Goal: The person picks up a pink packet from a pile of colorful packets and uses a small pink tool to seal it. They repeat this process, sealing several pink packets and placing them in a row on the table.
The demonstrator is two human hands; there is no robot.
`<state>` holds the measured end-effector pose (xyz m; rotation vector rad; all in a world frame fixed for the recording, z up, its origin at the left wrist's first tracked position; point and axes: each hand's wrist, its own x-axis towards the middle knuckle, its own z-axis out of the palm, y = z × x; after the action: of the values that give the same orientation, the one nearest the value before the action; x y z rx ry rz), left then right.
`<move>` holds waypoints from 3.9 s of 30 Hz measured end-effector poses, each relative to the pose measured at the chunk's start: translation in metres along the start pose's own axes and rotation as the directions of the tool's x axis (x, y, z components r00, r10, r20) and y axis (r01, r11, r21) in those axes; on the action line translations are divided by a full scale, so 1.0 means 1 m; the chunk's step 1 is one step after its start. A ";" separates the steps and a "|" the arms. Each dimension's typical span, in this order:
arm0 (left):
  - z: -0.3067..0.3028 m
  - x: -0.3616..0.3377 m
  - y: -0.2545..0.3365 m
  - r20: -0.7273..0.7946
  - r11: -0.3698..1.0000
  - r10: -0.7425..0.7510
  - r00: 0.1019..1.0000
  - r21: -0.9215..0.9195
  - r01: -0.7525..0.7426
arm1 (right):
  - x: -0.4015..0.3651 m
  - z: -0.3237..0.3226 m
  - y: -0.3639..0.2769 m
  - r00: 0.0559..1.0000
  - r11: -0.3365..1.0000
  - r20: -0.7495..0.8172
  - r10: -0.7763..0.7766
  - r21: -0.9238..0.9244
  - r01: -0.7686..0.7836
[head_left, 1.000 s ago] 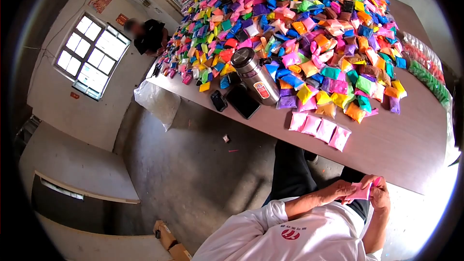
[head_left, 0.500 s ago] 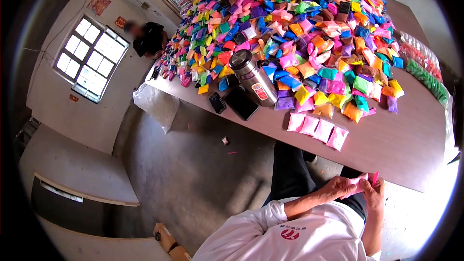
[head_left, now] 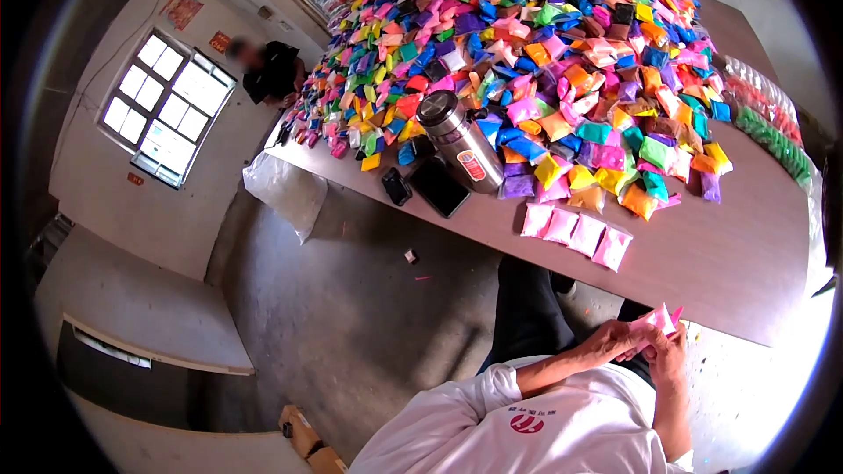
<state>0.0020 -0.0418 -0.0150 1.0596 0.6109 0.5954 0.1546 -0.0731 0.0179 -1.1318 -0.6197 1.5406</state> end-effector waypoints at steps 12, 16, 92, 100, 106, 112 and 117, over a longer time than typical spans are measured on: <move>-0.001 0.000 -0.005 -0.155 1.000 -0.013 0.988 0.001 0.014 | 0.001 0.012 -0.011 0.990 0.971 0.017 0.142 0.190 -0.143; 0.005 0.002 0.011 -0.139 0.997 0.013 0.990 0.083 -0.002 | 0.000 -0.001 -0.001 0.992 0.992 0.126 0.000 0.123 -0.016; 0.018 0.006 0.013 0.064 0.996 0.002 0.998 0.087 -0.007 | 0.003 -0.019 0.021 0.926 0.982 -0.351 -0.140 0.067 0.174; 0.019 0.008 0.005 0.143 0.995 0.006 0.990 0.100 -0.020 | -0.008 -0.008 0.019 0.963 0.958 -0.244 -0.117 0.227 0.174; 0.019 0.005 -0.009 0.087 0.999 -0.008 0.996 0.032 0.005 | -0.006 -0.018 0.043 0.961 0.993 -0.264 -0.088 0.056 0.106; 0.015 0.005 0.003 0.063 1.000 0.000 0.998 0.021 -0.002 | -0.001 -0.013 0.040 0.956 0.996 -0.285 -0.067 0.044 0.083; 0.010 0.004 0.007 0.054 0.998 0.024 0.998 0.061 -0.027 | 0.004 -0.018 0.032 0.943 0.988 -0.292 -0.157 -0.053 0.148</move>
<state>0.0107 -0.0429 -0.0050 1.1393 0.5730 0.5715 0.1565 -0.0814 -0.0178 -1.2769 -0.5148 1.2035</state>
